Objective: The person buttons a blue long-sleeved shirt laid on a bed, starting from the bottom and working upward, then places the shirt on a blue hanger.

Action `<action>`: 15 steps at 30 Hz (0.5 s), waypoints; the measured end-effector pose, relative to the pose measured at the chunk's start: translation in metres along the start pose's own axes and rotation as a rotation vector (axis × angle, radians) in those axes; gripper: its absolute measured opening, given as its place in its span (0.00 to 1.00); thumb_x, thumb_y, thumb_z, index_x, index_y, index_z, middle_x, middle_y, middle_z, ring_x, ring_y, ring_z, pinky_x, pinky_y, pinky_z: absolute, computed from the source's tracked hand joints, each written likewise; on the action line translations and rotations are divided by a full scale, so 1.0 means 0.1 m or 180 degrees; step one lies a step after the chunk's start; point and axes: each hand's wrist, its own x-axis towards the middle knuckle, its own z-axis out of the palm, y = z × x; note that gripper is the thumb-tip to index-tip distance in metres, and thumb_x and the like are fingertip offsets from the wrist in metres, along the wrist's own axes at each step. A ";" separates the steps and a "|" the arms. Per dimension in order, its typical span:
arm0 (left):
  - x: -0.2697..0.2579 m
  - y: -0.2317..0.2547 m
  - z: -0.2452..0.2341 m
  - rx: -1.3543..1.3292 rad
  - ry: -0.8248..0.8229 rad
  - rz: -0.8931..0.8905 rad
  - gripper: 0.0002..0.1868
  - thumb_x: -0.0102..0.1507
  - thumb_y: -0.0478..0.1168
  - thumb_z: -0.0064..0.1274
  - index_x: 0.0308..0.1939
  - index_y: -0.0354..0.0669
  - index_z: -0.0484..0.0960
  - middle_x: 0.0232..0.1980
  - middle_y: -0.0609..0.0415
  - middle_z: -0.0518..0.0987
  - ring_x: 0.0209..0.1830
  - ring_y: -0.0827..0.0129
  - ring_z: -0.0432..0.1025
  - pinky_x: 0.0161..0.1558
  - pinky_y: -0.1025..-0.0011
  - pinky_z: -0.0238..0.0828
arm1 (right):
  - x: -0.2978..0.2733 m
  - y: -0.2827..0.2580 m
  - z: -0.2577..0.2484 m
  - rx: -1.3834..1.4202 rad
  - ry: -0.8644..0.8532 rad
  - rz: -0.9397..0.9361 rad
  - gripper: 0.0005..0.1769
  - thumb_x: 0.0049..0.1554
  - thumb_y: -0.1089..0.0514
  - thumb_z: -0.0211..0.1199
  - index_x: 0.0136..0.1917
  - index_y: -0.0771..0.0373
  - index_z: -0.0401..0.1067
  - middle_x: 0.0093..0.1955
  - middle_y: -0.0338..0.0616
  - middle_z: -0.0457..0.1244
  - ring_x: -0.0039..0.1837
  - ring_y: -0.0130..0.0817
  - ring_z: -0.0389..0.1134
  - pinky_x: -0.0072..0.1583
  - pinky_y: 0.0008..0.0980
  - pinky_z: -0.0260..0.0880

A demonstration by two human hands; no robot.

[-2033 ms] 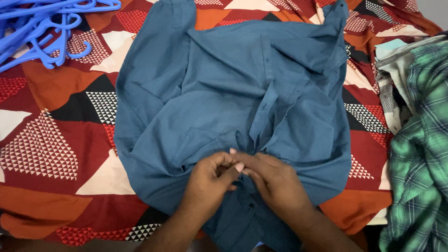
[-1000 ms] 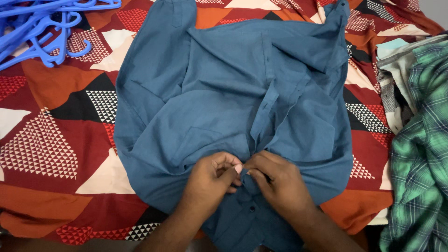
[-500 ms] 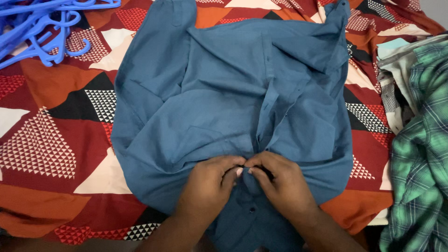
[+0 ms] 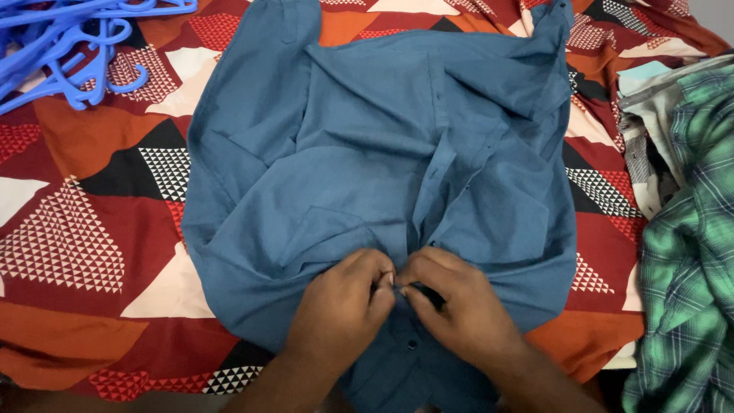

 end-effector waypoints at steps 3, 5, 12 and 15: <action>0.00 -0.01 0.02 0.0040 0.0050 -0.0014 0.05 0.61 0.38 0.52 0.38 0.40 0.78 0.36 0.47 0.82 0.33 0.51 0.77 0.35 0.57 0.73 | 0.00 -0.01 -0.06 -0.0216 -0.0142 -0.0212 0.08 0.49 0.65 0.68 0.44 0.63 0.74 0.50 0.47 0.66 0.52 0.45 0.70 0.52 0.38 0.71; 0.01 -0.03 0.02 -0.0045 0.0108 0.0132 0.05 0.62 0.38 0.54 0.38 0.40 0.79 0.36 0.48 0.83 0.34 0.53 0.78 0.35 0.59 0.73 | 0.01 -0.01 -0.08 -0.0229 -0.0220 -0.0250 0.09 0.49 0.63 0.69 0.46 0.62 0.74 0.50 0.46 0.66 0.53 0.45 0.70 0.53 0.38 0.70; 0.15 -0.09 -0.25 -0.0385 0.0740 0.0284 0.07 0.64 0.37 0.59 0.45 0.42 0.82 0.35 0.51 0.84 0.28 0.63 0.78 0.33 0.67 0.74 | -0.03 0.05 -0.26 -0.0012 0.0375 0.0841 0.15 0.54 0.57 0.69 0.55 0.59 0.75 0.52 0.40 0.69 0.54 0.36 0.73 0.56 0.34 0.73; 0.20 -0.22 -0.56 0.0275 0.1351 0.0330 0.12 0.64 0.38 0.58 0.52 0.42 0.81 0.48 0.50 0.82 0.46 0.60 0.76 0.49 0.64 0.72 | -0.11 0.27 -0.50 -0.1030 0.1174 0.0631 0.20 0.56 0.56 0.69 0.61 0.62 0.72 0.60 0.50 0.65 0.63 0.46 0.67 0.64 0.41 0.66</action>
